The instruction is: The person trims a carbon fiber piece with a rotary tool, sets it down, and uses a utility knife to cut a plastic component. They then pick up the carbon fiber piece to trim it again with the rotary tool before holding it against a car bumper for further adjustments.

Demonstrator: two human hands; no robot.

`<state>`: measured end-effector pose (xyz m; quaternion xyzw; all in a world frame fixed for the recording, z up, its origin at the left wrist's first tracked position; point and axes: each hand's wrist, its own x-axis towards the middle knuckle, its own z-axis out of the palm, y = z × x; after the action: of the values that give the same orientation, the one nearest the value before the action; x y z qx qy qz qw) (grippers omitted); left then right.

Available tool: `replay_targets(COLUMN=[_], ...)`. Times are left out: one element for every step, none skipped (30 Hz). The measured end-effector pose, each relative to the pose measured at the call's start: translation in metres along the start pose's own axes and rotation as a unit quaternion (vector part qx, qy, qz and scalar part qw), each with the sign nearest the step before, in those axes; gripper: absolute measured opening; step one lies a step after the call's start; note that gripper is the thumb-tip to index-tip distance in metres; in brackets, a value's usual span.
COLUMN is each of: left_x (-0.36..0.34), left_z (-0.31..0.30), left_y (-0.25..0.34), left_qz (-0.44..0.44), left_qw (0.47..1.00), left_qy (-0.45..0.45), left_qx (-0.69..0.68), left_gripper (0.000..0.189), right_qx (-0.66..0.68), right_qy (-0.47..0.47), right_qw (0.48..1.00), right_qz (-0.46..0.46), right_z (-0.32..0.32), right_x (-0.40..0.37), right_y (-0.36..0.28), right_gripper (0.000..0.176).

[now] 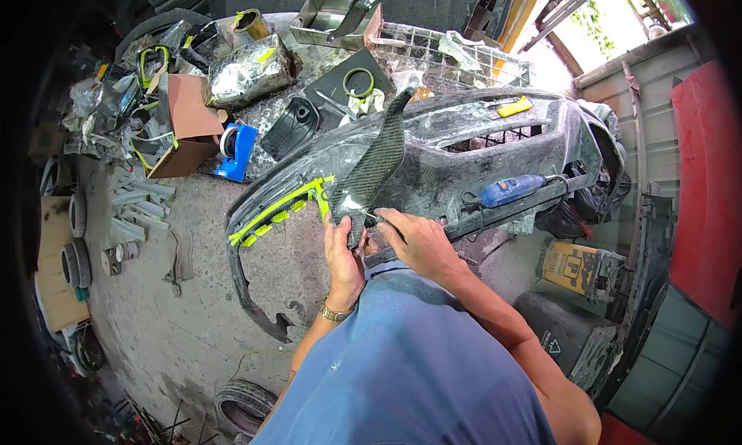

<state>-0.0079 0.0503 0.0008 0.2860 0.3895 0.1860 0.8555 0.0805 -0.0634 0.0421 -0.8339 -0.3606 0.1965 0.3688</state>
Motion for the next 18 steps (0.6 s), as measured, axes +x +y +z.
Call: replay_targets(left_x=[-0.0004, -0.0004, -0.0011, -0.0030, -0.0042, -0.0038, -0.0030, -0.0027, -0.0030, -0.0034, -0.0041, -0.0058, -0.0082, -0.0096, -0.0097, -0.0095, -0.0089, -0.0073], left_z=[-0.0008, -0.0009, 0.0006, 0.0025, 0.0035, 0.0024, 0.0004, -0.0010, -0.0010, -0.0003, 0.0008, 0.0028, 0.0053, 0.0065, 0.0059, 0.0047, 0.0038, 0.0024], left_y=[-0.0002, -0.0005, 0.0007, 0.0032, 0.0045, 0.0044, 0.0042, 0.0042, 0.0046, 0.0054, 0.0062, 0.0074, 0.0090, 0.0095, 0.0089, 0.0079, 0.0064, 0.0037], left_qz=[0.002, 0.003, 0.003, 0.005, 0.007, 0.007, -0.003, -0.014, -0.014, -0.017, -0.021, -0.021, -0.009, 0.003, 0.004, 0.008, 0.012, 0.012], left_qw=[1.000, 1.000, 1.000, 1.000, 1.000, 1.000, 1.000, 1.000, 1.000, 1.000, 1.000, 1.000, 1.000, 1.000, 1.000, 1.000, 1.000, 1.000], left_qy=[-0.002, -0.004, -0.005, -0.006, -0.008, -0.008, -0.016, -0.024, -0.023, -0.020, -0.017, -0.018, -0.011, -0.004, -0.004, -0.006, -0.009, -0.010], left_qx=[0.001, 0.002, 0.001, 0.001, 0.001, 0.001, 0.007, 0.013, 0.012, 0.007, 0.003, 0.002, 0.010, 0.017, 0.017, 0.018, 0.019, 0.019], left_gripper=[0.026, 0.026, 0.026, 0.026, 0.026, 0.026, 0.036, 0.047, 0.047, 0.049, 0.050, 0.050, 0.041, 0.032, 0.032, 0.035, 0.038, 0.038], right_qx=[0.000, 0.002, 0.004, 0.005, 0.000, -0.006, -0.006, -0.003, 0.000, 0.000, 0.000, -0.001, -0.001, 0.000, 0.002, 0.003, -0.001, -0.005], right_qy=[0.000, 0.000, 0.000, 0.000, 0.002, 0.005, 0.004, -0.005, -0.015, -0.016, -0.017, -0.017, -0.017, -0.025, -0.033, -0.033, -0.024, -0.015], right_qw=[1.000, 1.000, 1.000, 1.000, 1.000, 1.000, 1.000, 1.000, 0.999, 0.999, 1.000, 1.000, 1.000, 0.999, 0.998, 0.998, 0.999, 1.000], right_qz=[0.000, 0.004, 0.008, 0.008, 0.000, -0.009, -0.009, 0.010, 0.030, 0.029, 0.020, 0.011, 0.012, 0.030, 0.048, 0.048, 0.032, 0.017], right_z=[0.0005, 0.0004, 0.0003, 0.0007, 0.0011, 0.0010, 0.0000, -0.0013, -0.0017, -0.0010, -0.0002, 0.0001, -0.0012, -0.0034, -0.0042, -0.0026, -0.0004, 0.0003], right_x=[0.0000, 0.0003, 0.0006, 0.0000, -0.0008, -0.0011, -0.0006, 0.0003, 0.0007, 0.0003, -0.0006, -0.0012, -0.0006, 0.0006, 0.0014, 0.0005, -0.0011, -0.0021], right_y=[0.0000, 0.0003, 0.0005, 0.0006, 0.0005, 0.0005, -0.0002, -0.0017, -0.0026, -0.0021, -0.0010, -0.0004, -0.0015, -0.0035, -0.0047, -0.0032, -0.0002, 0.0016], right_gripper=[0.028, 0.028, 0.028, 0.028, 0.028, 0.028, 0.028, 0.028, 0.028, 0.028, 0.027, 0.027, 0.027, 0.027, 0.027, 0.027, 0.027, 0.027])
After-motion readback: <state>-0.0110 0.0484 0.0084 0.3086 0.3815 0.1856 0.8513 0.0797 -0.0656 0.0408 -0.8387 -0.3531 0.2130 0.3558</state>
